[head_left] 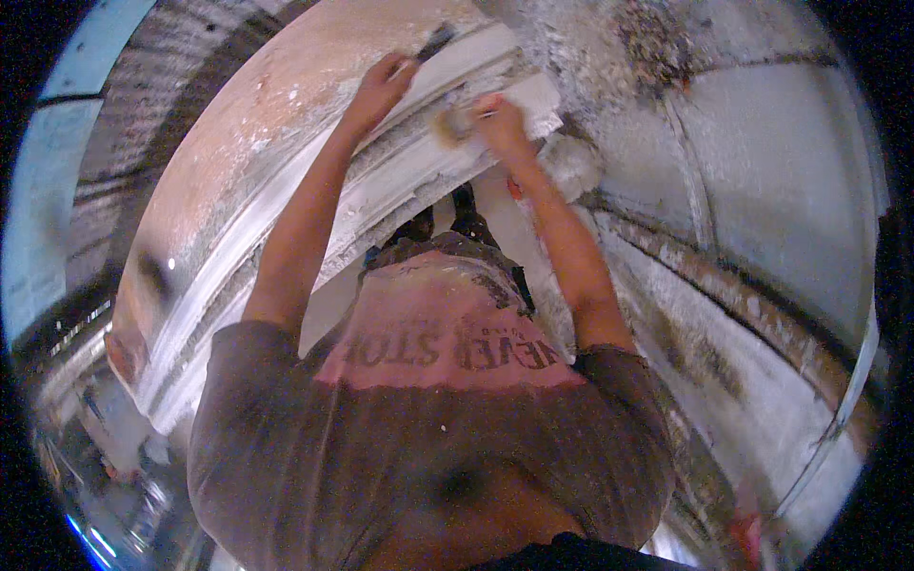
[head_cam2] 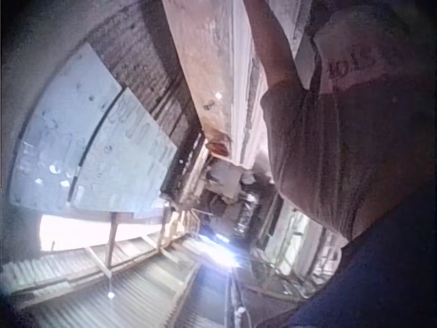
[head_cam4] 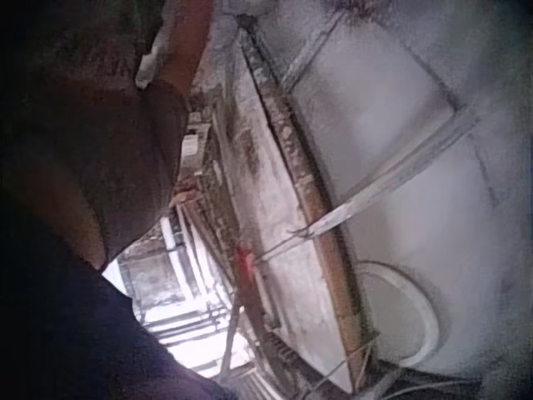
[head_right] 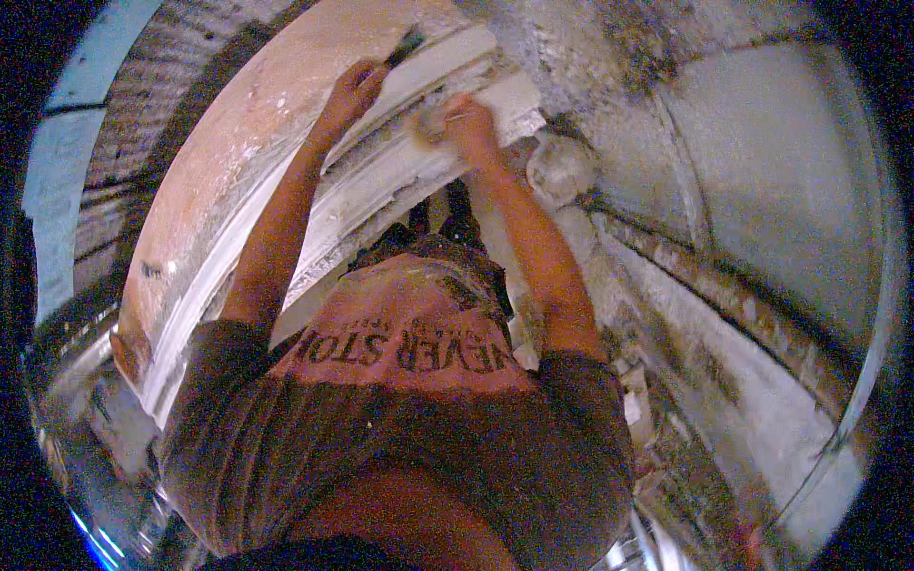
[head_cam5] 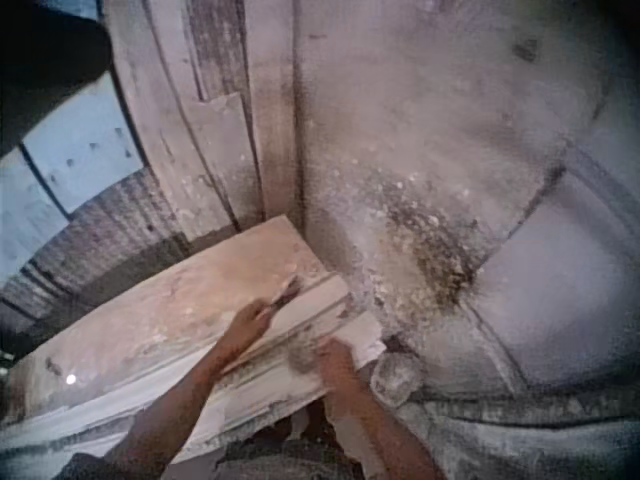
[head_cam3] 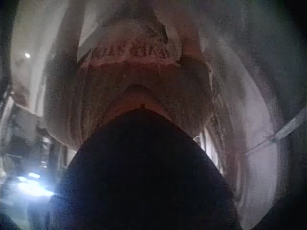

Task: The person cleans a long white molding piece using a brush and a cloth. They scrub the surface and wipe it down repeatedly while moving along the length of the piece.

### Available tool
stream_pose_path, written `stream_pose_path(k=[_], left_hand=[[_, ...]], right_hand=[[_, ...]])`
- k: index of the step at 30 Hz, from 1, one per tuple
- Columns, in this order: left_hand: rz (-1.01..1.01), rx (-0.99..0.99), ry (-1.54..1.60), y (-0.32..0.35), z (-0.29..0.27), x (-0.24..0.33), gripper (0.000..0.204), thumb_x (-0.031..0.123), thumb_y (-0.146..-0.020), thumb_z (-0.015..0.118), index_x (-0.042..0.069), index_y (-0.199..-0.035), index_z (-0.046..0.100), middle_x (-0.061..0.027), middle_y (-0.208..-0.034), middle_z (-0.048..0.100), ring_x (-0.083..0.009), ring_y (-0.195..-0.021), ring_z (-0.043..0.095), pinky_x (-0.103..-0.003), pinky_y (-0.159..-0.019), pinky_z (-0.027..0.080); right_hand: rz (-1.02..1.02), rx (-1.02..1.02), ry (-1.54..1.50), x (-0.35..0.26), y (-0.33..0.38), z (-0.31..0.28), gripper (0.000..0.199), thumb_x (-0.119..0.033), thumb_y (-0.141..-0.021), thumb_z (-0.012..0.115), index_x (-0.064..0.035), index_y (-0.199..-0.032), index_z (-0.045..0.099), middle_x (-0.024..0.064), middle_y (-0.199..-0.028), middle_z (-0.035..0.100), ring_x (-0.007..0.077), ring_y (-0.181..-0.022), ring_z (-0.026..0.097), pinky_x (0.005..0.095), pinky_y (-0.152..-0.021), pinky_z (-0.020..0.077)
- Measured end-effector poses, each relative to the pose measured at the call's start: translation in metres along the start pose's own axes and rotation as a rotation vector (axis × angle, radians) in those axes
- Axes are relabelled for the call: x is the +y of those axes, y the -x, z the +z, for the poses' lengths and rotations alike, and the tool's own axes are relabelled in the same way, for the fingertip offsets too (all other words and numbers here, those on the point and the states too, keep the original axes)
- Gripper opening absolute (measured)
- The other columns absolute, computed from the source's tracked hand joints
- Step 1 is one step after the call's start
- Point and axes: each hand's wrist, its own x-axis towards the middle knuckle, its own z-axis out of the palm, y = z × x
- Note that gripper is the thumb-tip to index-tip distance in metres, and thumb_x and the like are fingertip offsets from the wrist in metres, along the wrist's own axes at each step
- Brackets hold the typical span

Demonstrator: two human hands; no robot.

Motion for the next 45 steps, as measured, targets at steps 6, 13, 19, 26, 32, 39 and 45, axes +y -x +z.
stream_pose_path(k=[6, 13, 19, 26, 32, 39, 45], left_hand=[[-0.387, 0.496, 0.292, 0.17, -0.061, -0.119, 0.03, 0.032, -0.097, 0.057, 0.007, -0.113, 0.059, -0.0029, -0.087, 0.059, -0.0161, -0.072, 0.055, -0.032, -0.062, 0.046], [-0.4, 0.81, 0.464, 0.288, -0.017, -0.062, 0.028, 0.034, -0.098, 0.057, 0.01, -0.112, 0.059, 0.0038, -0.079, 0.052, -0.0055, -0.067, 0.047, -0.021, -0.057, 0.04], [-0.394, 1.267, 0.559, 0.441, -0.006, -0.1, 0.029, 0.034, -0.097, 0.058, 0.013, -0.117, 0.059, 0.0042, -0.086, 0.057, -0.0069, -0.074, 0.053, -0.023, -0.058, 0.043], [-0.479, 1.541, 0.864, 0.559, -0.032, -0.138, 0.024, 0.024, -0.1, 0.052, 0.012, -0.12, 0.053, 0.002, -0.083, 0.053, -0.0075, -0.067, 0.052, -0.022, -0.049, 0.04], [-0.293, 1.513, 0.921, 0.6, -0.087, -0.185, 0.032, 0.022, -0.1, 0.05, 0.01, -0.13, 0.049, -0.0028, -0.09, 0.052, -0.0106, -0.074, 0.056, -0.027, -0.053, 0.051], [-0.133, 1.443, 0.947, 0.579, -0.16, -0.218, 0.047, 0.033, -0.101, 0.045, 0.005, -0.139, 0.046, -0.0103, -0.114, 0.054, -0.0204, -0.109, 0.053, -0.035, -0.095, 0.045], [-0.188, 1.309, 0.912, 0.567, -0.214, -0.214, 0.059, 0.049, -0.099, 0.046, 0.008, -0.14, 0.05, -0.0126, -0.135, 0.051, -0.0249, -0.133, 0.038, -0.037, -0.112, 0.026]], right_hand=[[-0.222, 0.11, -0.347, -0.036, -0.059, -0.071, 0.021, -0.02, -0.088, 0.067, -0.0014, -0.095, 0.071, 0.0146, -0.094, 0.073, 0.0265, -0.082, 0.07, 0.0368, -0.073, 0.0537], [-0.616, -0.385, -0.226, -0.148, 0.014, 0.064, 0.018, -0.011, -0.083, 0.065, -0.0027, -0.098, 0.072, 0.0113, -0.099, 0.072, 0.0211, -0.09, 0.069, 0.0334, -0.084, 0.0525], [-0.479, -0.099, 0.041, -0.11, -0.051, 0.017, 0.02, -0.008, -0.083, 0.063, -0.0011, -0.099, 0.072, 0.0128, -0.101, 0.072, 0.0276, -0.087, 0.068, 0.0366, -0.081, 0.0526], [-0.897, -0.087, 0.034, -0.237, 0.035, 0.09, 0.017, -0.012, -0.088, 0.062, -0.0045, -0.102, 0.07, 0.0155, -0.105, 0.068, 0.0319, -0.101, 0.062, 0.0428, -0.09, 0.0489], [-1.171, -0.317, 0.334, -0.311, 0.13, 0.259, 0.038, -0.002, -0.081, 0.061, -0.0044, -0.119, 0.062, 0.0235, -0.13, 0.055, 0.0405, -0.126, 0.048, 0.0468, -0.107, 0.0384], [-0.818, -0.978, -0.067, -0.425, 0.279, 0.326, 0.069, -0.02, -0.086, 0.069, -0.0071, -0.145, 0.036, 0.0223, -0.127, 0.057, 0.0348, -0.105, 0.062, 0.0433, -0.089, 0.0506], [-0.64, -1.226, 0.202, -0.473, 0.328, 0.393, 0.045, -0.028, -0.097, 0.053, -0.0066, -0.136, 0.047, 0.0199, -0.114, 0.061, 0.0302, -0.097, 0.064, 0.041, -0.077, 0.0542]])
